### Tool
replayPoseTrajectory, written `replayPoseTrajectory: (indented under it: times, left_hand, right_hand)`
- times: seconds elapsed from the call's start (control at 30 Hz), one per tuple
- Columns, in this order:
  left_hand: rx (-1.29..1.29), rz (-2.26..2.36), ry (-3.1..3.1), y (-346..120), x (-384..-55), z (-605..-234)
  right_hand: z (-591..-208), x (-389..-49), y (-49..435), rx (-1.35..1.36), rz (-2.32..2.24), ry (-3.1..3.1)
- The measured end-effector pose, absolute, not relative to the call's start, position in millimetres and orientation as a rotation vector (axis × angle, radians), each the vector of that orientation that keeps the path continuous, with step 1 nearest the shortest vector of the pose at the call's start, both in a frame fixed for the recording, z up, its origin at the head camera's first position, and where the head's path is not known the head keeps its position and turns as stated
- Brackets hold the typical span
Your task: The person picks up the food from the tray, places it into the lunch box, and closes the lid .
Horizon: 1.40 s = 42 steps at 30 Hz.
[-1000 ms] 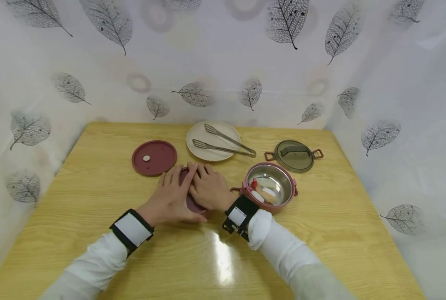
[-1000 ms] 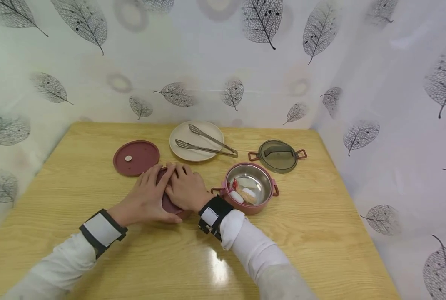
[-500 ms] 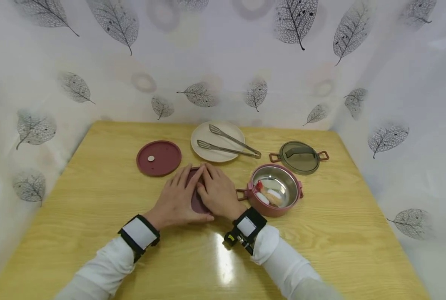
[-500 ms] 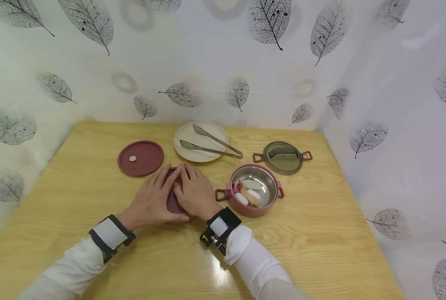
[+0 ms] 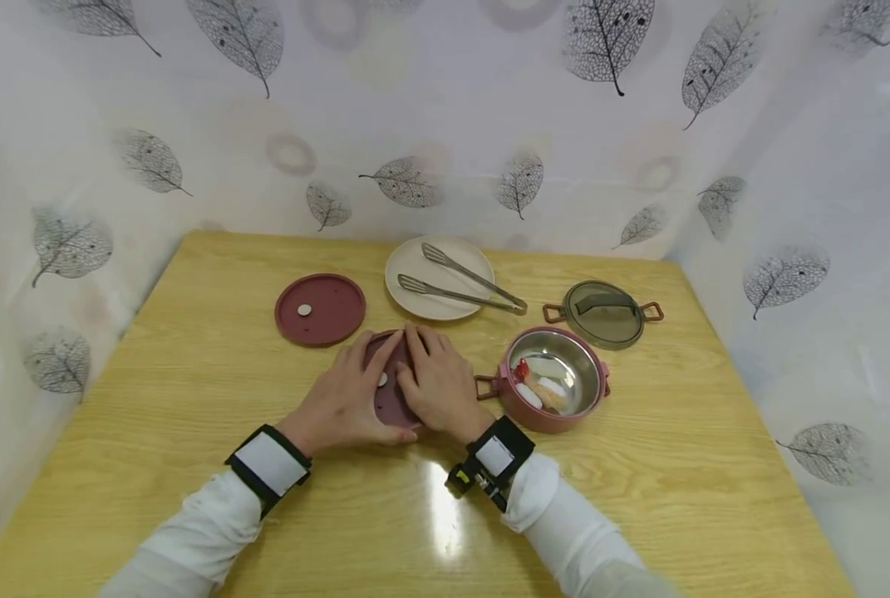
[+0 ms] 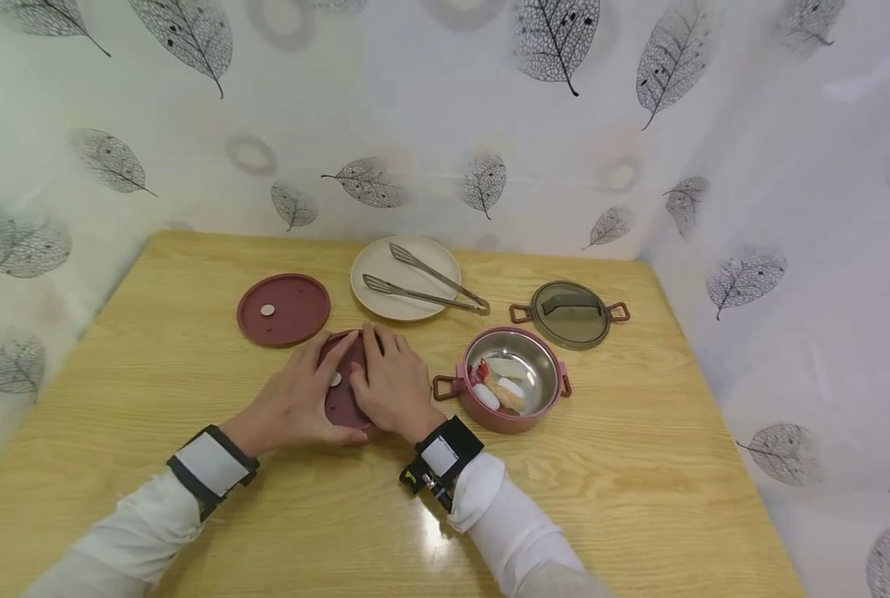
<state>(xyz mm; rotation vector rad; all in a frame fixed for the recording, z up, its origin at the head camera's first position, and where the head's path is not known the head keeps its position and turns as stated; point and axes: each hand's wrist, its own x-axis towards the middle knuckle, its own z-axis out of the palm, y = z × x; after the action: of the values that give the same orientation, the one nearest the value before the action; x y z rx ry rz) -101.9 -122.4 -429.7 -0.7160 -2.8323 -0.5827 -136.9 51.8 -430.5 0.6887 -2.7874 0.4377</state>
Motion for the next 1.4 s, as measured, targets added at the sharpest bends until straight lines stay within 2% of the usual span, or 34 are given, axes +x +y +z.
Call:
replayPoseTrajectory:
  times: [0.97, 1.2, 1.4]
  left_hand:
    - [-0.694, -0.732, -2.933, -124.4, -115.7, -421.8]
    - [-0.593, -1.031, -3.007, -151.7, -129.4, -404.2]
    - [-0.381, -0.905, -2.995, -188.9, -158.4, -399.9]
  right_hand:
    - [-425.5, -145.6, 53.9, 0.674, 0.447, -2.802]
    - [-428.9, -137.6, 52.2, 0.688, 0.487, -2.825]
    - [-428.0, -135.4, 54.6, 0.684, 0.509, -2.820]
